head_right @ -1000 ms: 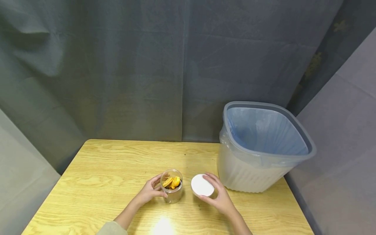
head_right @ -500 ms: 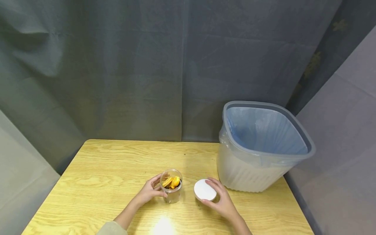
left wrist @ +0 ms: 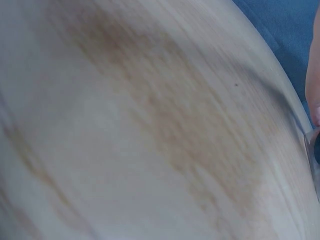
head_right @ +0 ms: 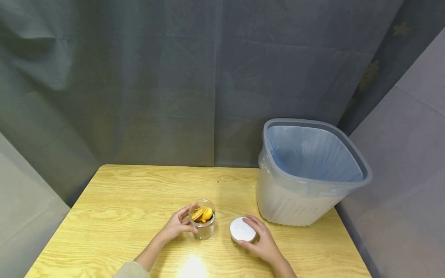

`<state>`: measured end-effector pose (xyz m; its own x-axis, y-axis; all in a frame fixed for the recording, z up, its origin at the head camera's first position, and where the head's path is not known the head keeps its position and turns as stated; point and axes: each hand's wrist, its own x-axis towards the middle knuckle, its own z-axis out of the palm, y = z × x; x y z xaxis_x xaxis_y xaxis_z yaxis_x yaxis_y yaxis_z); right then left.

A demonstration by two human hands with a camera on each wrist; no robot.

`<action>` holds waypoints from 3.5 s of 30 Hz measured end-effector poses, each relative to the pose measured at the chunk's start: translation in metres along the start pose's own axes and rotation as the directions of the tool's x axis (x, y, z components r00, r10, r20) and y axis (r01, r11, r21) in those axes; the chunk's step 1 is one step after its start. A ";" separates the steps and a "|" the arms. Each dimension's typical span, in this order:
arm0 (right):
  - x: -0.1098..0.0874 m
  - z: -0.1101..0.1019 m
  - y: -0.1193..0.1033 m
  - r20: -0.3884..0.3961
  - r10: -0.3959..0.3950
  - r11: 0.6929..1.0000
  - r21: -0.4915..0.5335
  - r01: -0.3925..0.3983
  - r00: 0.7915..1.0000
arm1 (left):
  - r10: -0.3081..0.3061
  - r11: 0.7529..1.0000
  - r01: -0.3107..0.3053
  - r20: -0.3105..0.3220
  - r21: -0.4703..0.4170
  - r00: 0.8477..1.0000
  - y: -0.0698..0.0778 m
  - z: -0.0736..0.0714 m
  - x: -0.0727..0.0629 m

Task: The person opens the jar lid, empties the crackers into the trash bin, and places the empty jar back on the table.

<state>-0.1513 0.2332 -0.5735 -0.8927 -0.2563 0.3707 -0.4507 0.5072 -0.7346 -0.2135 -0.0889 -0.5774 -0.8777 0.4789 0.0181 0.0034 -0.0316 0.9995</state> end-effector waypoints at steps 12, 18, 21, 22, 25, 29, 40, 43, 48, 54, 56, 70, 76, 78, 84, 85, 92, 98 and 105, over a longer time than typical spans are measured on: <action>-0.009 0.003 0.019 0.007 -0.024 0.996 -0.083 0.024 1.000 | -0.015 1.000 0.015 0.009 -0.009 1.000 0.021 0.004 -0.005; -0.011 0.005 0.023 0.013 -0.039 0.992 -0.121 0.040 0.999 | -0.018 1.000 0.018 0.006 -0.014 1.000 0.020 0.004 -0.005; -0.012 0.004 0.023 0.013 -0.033 0.992 -0.124 0.034 0.999 | -0.019 1.000 0.019 0.009 -0.017 1.000 0.020 0.004 -0.005; -0.013 0.004 0.023 0.014 -0.030 0.992 -0.124 0.031 0.999 | -0.019 1.000 0.019 0.008 -0.018 1.000 0.020 0.004 -0.005; -0.014 0.003 0.023 0.016 -0.023 0.992 -0.125 0.025 1.000 | -0.019 1.000 0.020 0.007 -0.021 1.000 0.020 0.004 -0.005; -0.015 0.003 0.024 0.018 -0.014 0.990 -0.137 0.017 1.000 | -0.022 1.000 0.022 0.001 -0.022 1.000 0.021 0.004 -0.006; -0.021 0.002 0.030 0.029 0.060 0.978 -0.202 -0.053 0.998 | -0.029 0.999 0.029 0.001 -0.017 1.000 0.021 0.004 -0.006; -0.023 0.002 0.031 0.030 0.073 0.976 -0.207 -0.065 0.997 | -0.024 1.000 0.024 0.007 -0.018 1.000 0.021 0.004 -0.006; -0.025 0.002 0.032 0.027 0.075 0.974 -0.214 -0.067 0.997 | -0.017 1.000 0.017 0.017 -0.013 1.000 0.020 0.004 -0.006; -0.027 0.002 0.035 0.018 0.059 0.968 -0.244 -0.053 0.998 | -0.020 1.000 0.020 0.020 -0.012 1.000 0.019 0.003 -0.005; -0.027 0.002 0.036 0.017 0.049 0.965 -0.257 -0.043 0.999 | -0.020 1.000 0.020 0.018 -0.015 1.000 0.019 0.004 -0.005; -0.028 0.000 0.036 0.048 0.035 0.956 -0.292 -0.019 0.998 | -0.021 1.000 0.021 0.013 -0.003 1.000 0.020 0.004 -0.005; -0.029 0.000 0.035 0.042 0.024 0.953 -0.304 -0.011 0.999 | -0.011 1.000 0.011 0.013 -0.007 1.000 0.010 0.002 -0.002; -0.029 0.000 0.035 0.043 0.025 0.954 -0.299 -0.011 0.999 | -0.009 1.000 0.009 0.009 -0.009 1.000 0.004 0.001 -0.001; -0.028 0.000 0.036 0.065 0.053 0.955 -0.295 -0.032 0.997 | -0.012 1.000 0.012 -0.011 0.001 1.000 -0.006 -0.001 0.002; -0.028 0.000 0.037 0.070 0.061 0.955 -0.296 -0.038 0.996 | -0.011 1.000 0.011 -0.014 0.002 1.000 -0.006 -0.001 0.002; -0.027 -0.001 0.036 0.085 0.076 0.954 -0.297 -0.048 0.994 | 0.004 1.000 -0.004 -0.016 -0.008 1.000 -0.005 0.000 0.001; -0.015 -0.005 0.021 0.053 -0.024 0.953 -0.299 0.039 0.998 | 0.005 1.000 -0.005 -0.012 -0.013 1.000 -0.004 0.000 0.001; 0.005 -0.014 -0.002 0.055 -0.095 0.938 -0.328 0.108 0.994 | 0.000 1.000 -0.001 -0.008 -0.019 1.000 -0.004 0.000 0.001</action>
<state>-0.1549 0.2426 -0.5621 -0.8445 -0.3482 0.4069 -0.5192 0.7184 -0.4629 -0.2146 -0.0886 -0.5817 -0.8817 0.4714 0.0182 -0.0054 -0.0488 0.9988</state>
